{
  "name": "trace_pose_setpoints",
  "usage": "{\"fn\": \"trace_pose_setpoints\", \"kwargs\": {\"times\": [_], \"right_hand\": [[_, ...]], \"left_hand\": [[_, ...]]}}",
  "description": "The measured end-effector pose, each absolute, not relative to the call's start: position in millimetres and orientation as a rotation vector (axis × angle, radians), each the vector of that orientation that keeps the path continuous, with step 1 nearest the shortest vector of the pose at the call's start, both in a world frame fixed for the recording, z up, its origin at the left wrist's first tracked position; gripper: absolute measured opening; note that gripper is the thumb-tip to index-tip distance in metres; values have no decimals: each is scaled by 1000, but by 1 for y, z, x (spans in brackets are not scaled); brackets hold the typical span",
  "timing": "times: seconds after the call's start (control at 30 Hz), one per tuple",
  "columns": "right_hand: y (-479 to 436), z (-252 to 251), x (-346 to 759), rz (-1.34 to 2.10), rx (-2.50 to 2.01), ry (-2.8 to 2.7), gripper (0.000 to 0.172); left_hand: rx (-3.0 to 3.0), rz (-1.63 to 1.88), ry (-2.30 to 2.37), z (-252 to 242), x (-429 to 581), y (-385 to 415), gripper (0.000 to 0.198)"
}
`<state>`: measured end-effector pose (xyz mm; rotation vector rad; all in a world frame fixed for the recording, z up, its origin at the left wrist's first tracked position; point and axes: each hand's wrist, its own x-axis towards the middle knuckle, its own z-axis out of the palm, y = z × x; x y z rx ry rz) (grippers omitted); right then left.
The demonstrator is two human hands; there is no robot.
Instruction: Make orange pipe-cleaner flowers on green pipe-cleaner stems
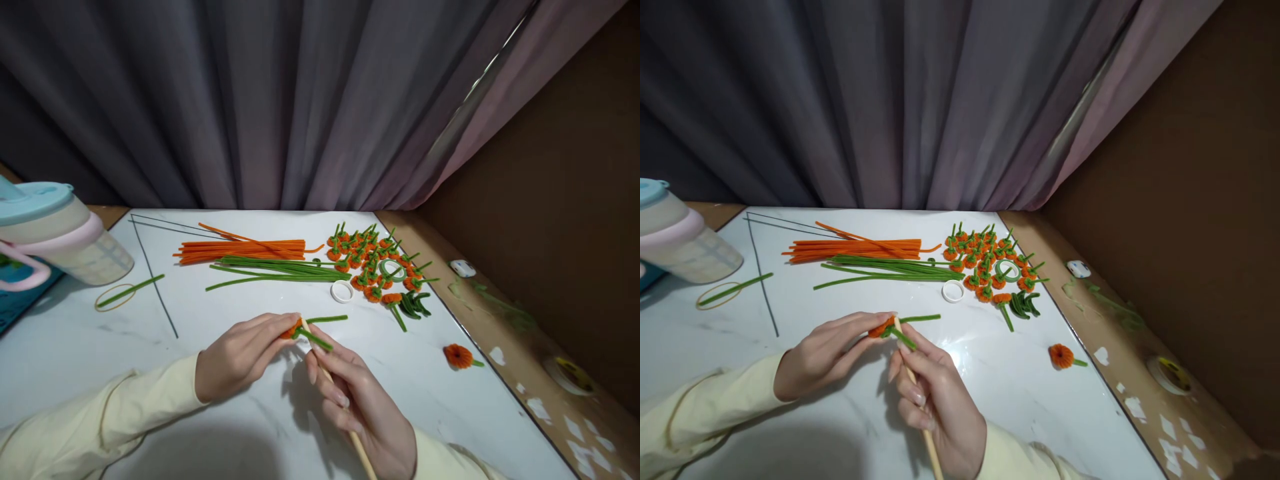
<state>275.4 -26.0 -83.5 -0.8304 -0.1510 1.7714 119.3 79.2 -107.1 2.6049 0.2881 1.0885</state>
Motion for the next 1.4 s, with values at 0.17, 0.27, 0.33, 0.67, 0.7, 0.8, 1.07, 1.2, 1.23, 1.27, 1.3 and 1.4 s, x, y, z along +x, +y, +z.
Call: {"fn": "trace_pose_setpoints", "kwargs": {"times": [0.17,0.27,0.33,0.67,0.7,0.8,1.07,1.2,1.23,1.27,1.3,1.4], "right_hand": [[-24,-85,276,1740,-863,-139,36],[-23,-86,277,1706,-880,-161,34],[-22,-86,276,1670,-894,-197,34],[-22,-87,271,1468,-1023,-511,31],[-21,-88,272,1463,-1030,-516,31],[-16,-94,275,1476,-1027,-458,29],[-12,-114,285,1725,-984,-355,24],[-19,-115,298,1765,-1168,-535,38],[-20,-115,303,1717,-1254,-639,40],[-21,-116,309,1633,-1354,-775,38],[-21,-118,316,1497,-1455,-952,34],[-16,-125,333,923,-1684,-1491,21]], "left_hand": [[2588,1020,327,-105,119,81,34],[2508,971,435,-103,120,81,31],[2499,1050,510,-102,120,80,26],[2260,502,805,-87,133,70,21],[2178,461,814,-84,135,70,20],[2043,439,838,-83,139,72,18],[2115,383,833,-114,142,78,10],[2189,385,804,-121,143,80,13],[2184,372,792,-121,142,81,12],[2175,358,775,-120,142,82,11],[2162,346,757,-120,141,82,9],[2110,343,713,-122,139,84,6]]}}
